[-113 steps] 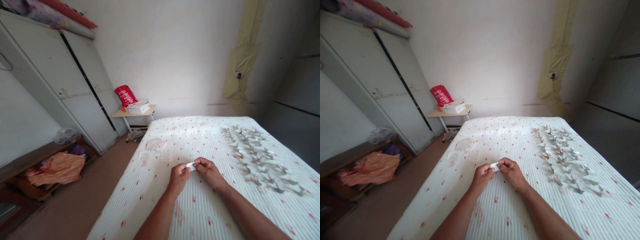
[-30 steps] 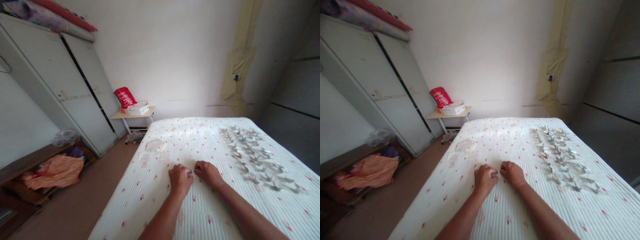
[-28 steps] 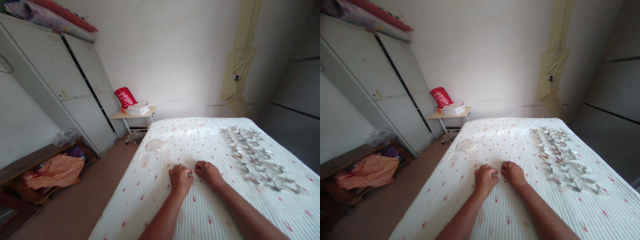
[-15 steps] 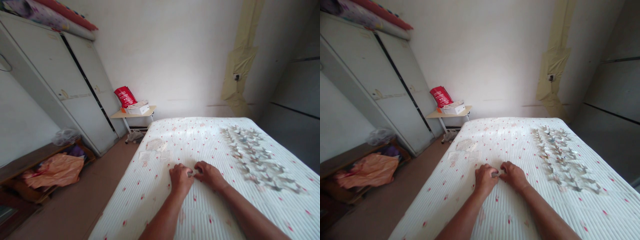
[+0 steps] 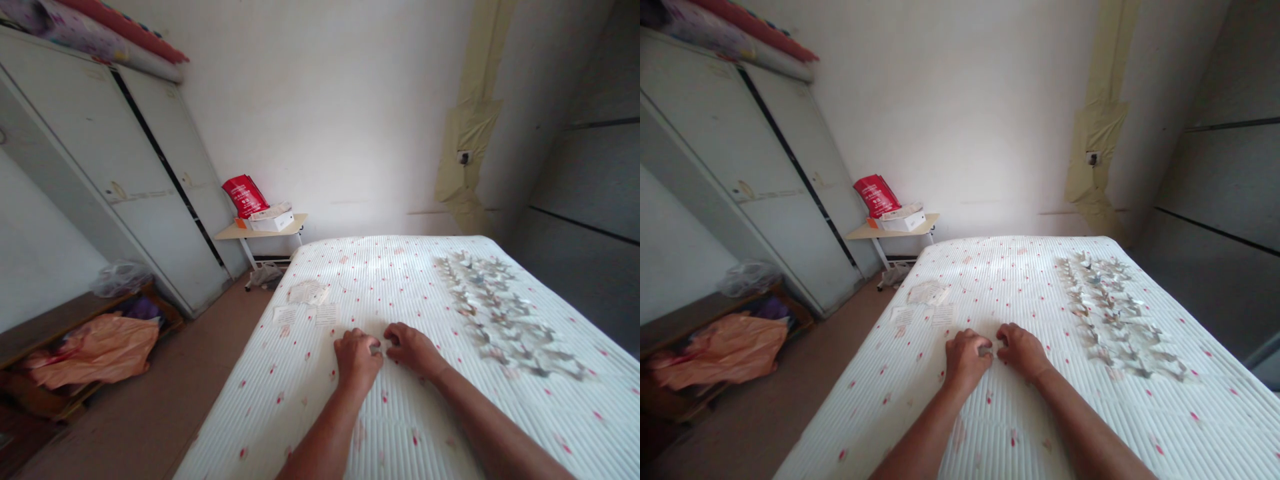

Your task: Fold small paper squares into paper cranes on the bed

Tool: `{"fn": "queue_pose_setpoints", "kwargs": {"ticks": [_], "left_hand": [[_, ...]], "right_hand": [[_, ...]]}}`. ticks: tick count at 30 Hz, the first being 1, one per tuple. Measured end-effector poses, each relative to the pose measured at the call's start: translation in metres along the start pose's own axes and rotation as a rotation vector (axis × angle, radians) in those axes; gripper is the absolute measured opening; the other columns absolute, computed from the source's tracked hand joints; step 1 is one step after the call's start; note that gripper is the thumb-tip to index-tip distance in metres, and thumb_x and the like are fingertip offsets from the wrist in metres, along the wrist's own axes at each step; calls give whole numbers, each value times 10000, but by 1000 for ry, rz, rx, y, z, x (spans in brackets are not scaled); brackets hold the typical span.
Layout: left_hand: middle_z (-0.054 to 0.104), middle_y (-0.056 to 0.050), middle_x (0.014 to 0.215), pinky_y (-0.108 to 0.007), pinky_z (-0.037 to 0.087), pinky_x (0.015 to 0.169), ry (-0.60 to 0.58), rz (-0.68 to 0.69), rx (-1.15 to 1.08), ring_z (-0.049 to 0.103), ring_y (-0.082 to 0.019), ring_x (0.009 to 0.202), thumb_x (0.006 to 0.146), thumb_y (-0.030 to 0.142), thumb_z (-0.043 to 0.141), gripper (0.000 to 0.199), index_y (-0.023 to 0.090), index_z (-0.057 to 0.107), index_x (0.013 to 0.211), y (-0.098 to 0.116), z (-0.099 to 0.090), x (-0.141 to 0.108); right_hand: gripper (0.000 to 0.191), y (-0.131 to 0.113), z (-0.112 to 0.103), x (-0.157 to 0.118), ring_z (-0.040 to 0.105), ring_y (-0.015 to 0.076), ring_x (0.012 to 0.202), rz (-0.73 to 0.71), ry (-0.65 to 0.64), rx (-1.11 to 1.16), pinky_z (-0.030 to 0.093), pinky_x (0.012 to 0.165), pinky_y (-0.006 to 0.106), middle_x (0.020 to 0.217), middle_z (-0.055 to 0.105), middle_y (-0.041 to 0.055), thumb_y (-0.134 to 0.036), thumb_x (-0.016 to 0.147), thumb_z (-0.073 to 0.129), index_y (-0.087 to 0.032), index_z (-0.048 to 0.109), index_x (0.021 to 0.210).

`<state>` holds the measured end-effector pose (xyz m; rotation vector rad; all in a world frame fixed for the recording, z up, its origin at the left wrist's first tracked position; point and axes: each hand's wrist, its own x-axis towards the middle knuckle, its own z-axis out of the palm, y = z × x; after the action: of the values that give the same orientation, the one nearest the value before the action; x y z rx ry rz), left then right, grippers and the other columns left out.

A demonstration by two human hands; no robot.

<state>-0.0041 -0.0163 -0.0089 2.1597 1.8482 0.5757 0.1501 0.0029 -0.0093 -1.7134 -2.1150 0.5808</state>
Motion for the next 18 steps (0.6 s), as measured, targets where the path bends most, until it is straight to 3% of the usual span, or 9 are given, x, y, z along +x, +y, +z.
{"fn": "queue_pose_setpoints", "kwargs": {"ticks": [4, 12, 18], "left_hand": [[615, 14, 899, -314, 308, 781, -17, 5, 21, 513, -184, 936, 697, 279, 590, 167, 309, 664, 844, 0, -1, 0], [610, 13, 885, -305, 308, 780, -12, 3, 18, 511, -179, 931, 691, 262, 597, 173, 303, 668, 843, 0, -2, -1], [613, 5, 884, -303, 302, 783, -2, 5, 0, 507, -180, 923, 691, 241, 590, 174, 294, 671, 836, 0, -2, -1]], "right_hand": [[283, 2, 0, 1, 543, 128, 718, -37, -2, 36, 354, 644, 207, 796, 616, 31, -59, 628, 449, -157, 623, 829], [263, 2, -4, -1, 531, 126, 689, -72, -14, 23, 356, 628, 206, 785, 606, 27, -120, 636, 496, -166, 629, 858], [300, 6, -3, 2, 563, 136, 779, -96, -6, 21, 370, 692, 206, 834, 635, 39, -63, 655, 429, -164, 653, 829]]}}
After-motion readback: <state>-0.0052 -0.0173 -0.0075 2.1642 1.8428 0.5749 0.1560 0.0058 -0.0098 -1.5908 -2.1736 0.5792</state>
